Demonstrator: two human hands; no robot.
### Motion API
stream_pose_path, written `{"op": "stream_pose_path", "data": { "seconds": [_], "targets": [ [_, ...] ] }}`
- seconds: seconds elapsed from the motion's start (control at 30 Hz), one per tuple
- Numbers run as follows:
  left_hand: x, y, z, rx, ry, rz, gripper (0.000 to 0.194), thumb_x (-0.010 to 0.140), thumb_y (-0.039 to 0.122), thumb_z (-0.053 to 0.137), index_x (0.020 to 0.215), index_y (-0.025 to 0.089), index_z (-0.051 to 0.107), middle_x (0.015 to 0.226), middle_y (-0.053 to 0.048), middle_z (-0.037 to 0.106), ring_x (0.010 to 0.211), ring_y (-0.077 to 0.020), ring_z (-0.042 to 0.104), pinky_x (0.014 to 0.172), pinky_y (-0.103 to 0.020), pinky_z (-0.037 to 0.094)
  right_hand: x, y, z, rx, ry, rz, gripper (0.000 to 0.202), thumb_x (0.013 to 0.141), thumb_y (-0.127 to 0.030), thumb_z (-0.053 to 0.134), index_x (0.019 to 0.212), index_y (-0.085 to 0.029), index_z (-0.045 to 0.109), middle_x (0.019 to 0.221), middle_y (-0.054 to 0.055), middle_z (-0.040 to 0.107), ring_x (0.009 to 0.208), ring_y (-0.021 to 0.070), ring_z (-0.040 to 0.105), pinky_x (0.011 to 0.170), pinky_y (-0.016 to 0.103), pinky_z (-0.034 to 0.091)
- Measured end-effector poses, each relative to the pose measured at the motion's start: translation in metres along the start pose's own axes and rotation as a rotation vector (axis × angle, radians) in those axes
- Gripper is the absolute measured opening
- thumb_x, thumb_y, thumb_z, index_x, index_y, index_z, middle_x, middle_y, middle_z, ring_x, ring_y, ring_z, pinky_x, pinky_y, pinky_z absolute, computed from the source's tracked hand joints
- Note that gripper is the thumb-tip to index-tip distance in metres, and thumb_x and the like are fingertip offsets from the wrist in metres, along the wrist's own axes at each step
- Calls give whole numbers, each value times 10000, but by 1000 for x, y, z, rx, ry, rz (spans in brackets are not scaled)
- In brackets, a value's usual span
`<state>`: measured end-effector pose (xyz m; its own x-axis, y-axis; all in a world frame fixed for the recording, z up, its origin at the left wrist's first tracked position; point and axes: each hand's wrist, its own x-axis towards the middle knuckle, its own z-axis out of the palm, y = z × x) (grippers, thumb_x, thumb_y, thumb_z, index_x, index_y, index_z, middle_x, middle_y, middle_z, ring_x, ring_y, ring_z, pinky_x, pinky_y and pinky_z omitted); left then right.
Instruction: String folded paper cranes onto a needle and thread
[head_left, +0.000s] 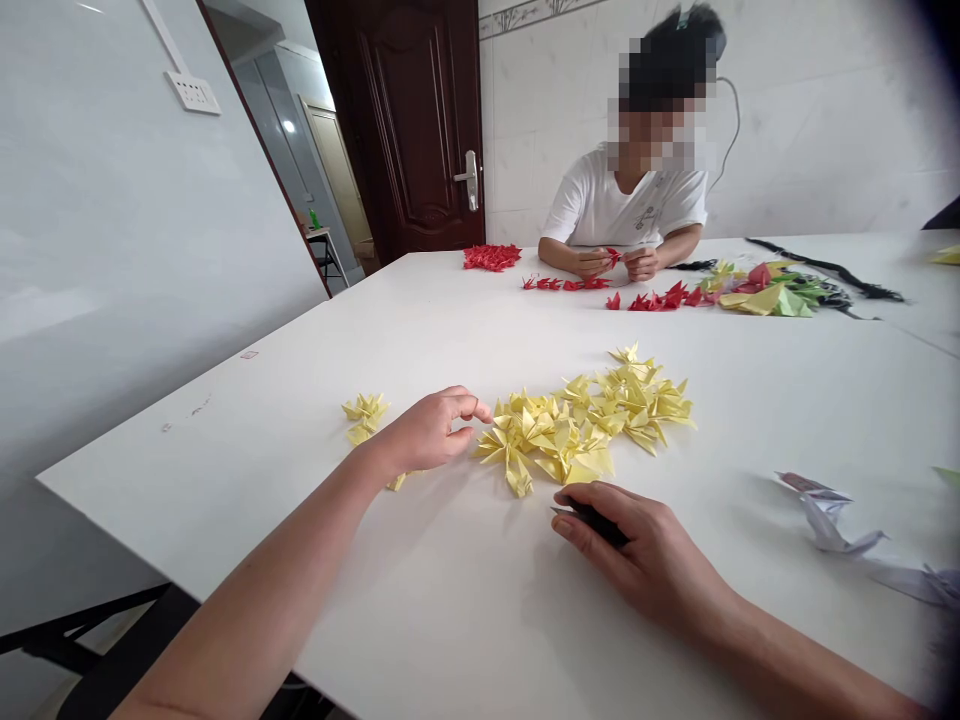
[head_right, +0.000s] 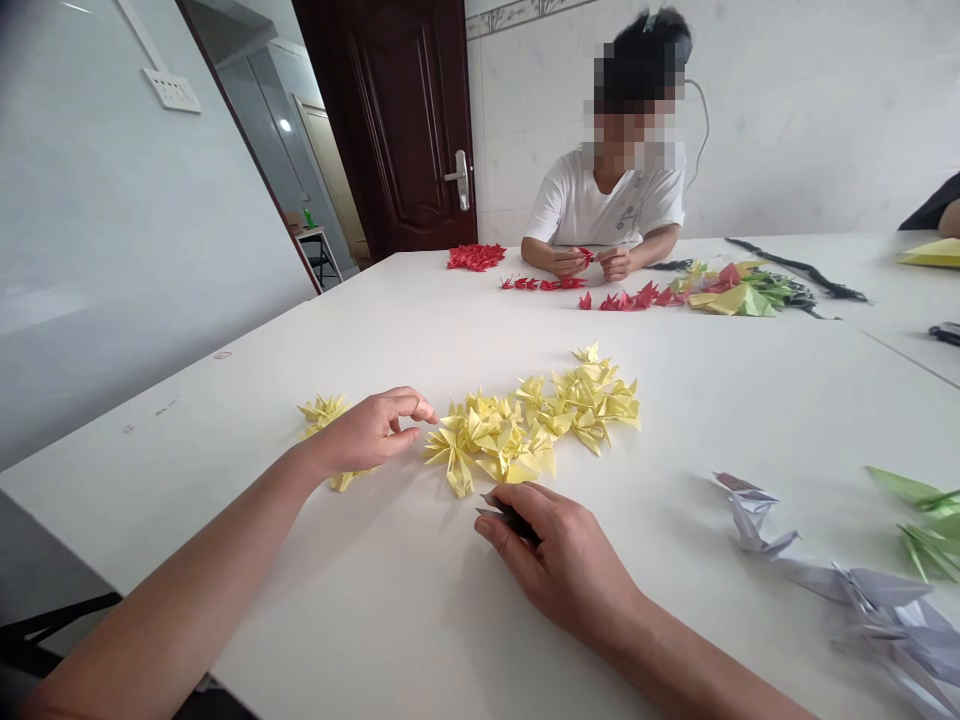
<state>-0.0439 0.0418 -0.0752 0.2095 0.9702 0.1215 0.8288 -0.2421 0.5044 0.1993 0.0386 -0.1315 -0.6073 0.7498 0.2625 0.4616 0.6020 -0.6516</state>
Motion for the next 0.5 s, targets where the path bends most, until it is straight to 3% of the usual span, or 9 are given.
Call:
{"op": "stream_pose_path", "data": {
  "seconds": [0.2, 0.33, 0.5],
  "targets": [
    [1, -2, 1, 50, -80, -10, 205, 769, 159, 469, 864, 222, 639, 970, -20, 614, 858, -164, 585, 736, -264, 454, 0, -1, 0, -5, -1, -5, 210, 877, -338, 456, 923, -201, 609, 785, 40, 679, 646, 159, 615, 555, 253, 479],
    [3, -4, 3, 31, -43, -50, 198, 769, 216, 502, 913, 223, 636, 1007, -27, 618, 868, -172, 593, 758, -268, 461, 1, -1, 0, -12, -8, -11, 199, 879, -330, 459, 900, -200, 609, 814, 46, 678, 683, 164, 623, 577, 253, 481],
    [4, -7, 3, 47, -52, -7, 167, 795, 272, 485, 832, 224, 641, 958, -23, 626, 852, -167, 596, 762, -270, 452, 1, -2, -1, -9, -20, -14, 180, 876, -308, 476, 897, -190, 611, 829, 50, 675, 699, 163, 621, 574, 247, 471]
  ]
}}
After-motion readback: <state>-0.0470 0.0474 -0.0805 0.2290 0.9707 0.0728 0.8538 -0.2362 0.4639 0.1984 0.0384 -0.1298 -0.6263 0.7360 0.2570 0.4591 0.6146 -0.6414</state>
